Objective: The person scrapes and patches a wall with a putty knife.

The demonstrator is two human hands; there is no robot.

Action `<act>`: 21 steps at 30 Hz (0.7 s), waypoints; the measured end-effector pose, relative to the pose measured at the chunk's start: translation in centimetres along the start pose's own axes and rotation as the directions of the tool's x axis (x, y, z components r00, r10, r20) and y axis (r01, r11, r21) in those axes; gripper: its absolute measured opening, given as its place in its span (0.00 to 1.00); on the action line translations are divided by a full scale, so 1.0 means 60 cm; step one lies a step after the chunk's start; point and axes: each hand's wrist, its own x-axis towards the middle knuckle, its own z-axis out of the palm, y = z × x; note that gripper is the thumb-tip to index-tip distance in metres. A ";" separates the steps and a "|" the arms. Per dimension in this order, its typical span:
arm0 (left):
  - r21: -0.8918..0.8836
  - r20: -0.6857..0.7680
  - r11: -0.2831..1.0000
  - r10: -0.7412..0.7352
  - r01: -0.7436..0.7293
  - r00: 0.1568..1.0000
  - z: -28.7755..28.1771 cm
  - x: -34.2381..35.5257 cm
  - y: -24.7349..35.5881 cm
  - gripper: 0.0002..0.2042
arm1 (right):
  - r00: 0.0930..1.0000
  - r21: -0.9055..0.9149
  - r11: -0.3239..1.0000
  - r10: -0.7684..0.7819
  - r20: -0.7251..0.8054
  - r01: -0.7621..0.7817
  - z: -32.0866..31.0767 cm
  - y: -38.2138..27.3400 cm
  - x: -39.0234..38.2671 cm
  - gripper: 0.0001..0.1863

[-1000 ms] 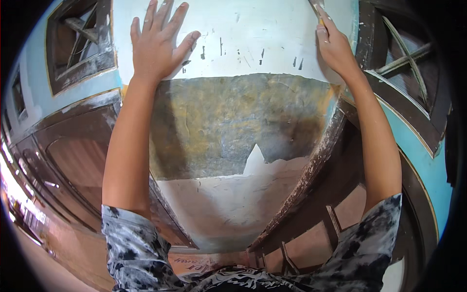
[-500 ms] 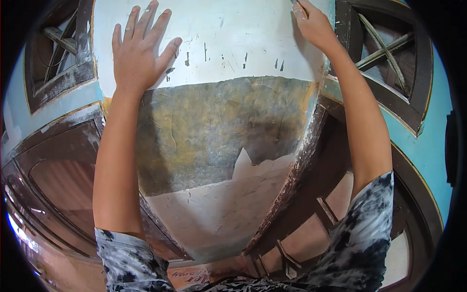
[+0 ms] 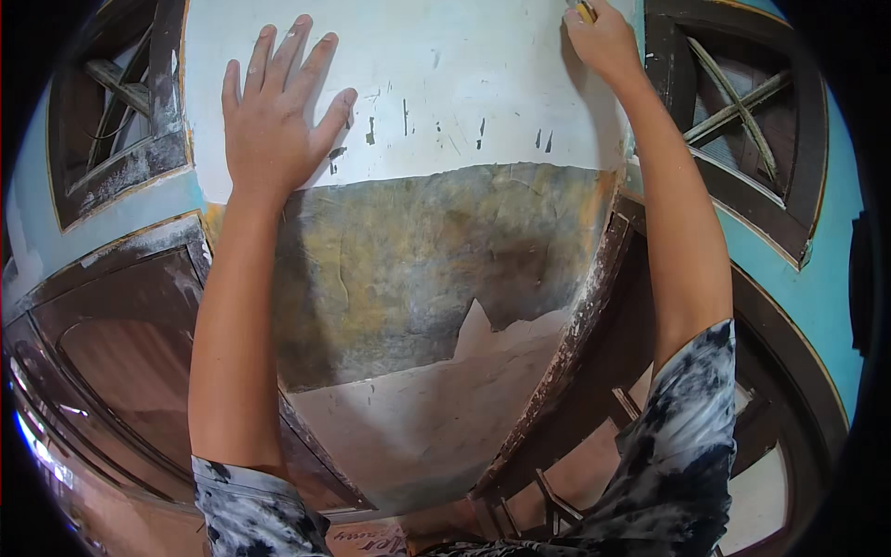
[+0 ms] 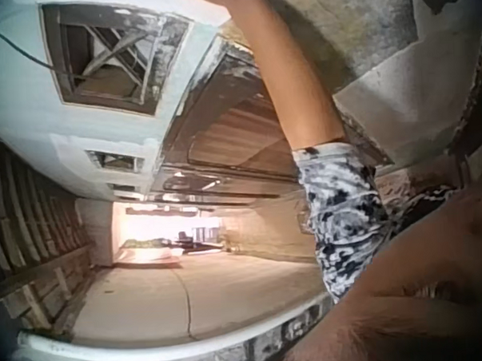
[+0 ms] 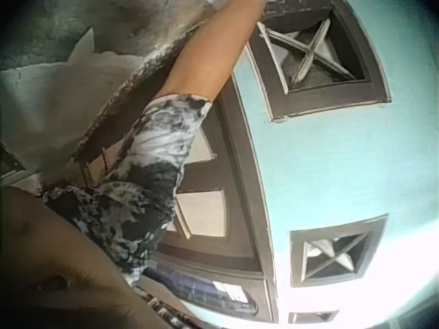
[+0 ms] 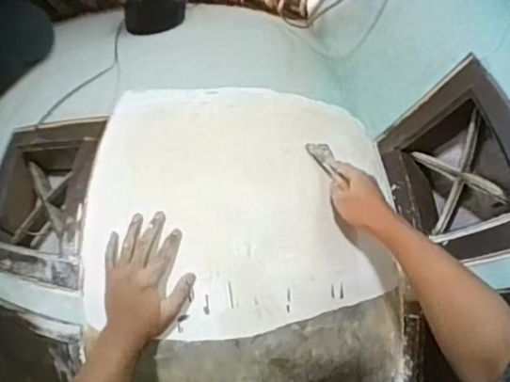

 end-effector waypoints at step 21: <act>-0.032 0.031 0.999 -0.016 0.017 0.999 -0.012 0.003 0.026 0.29 | 0.999 -0.064 0.998 -0.010 0.050 0.013 -0.088 0.119 -0.375 0.24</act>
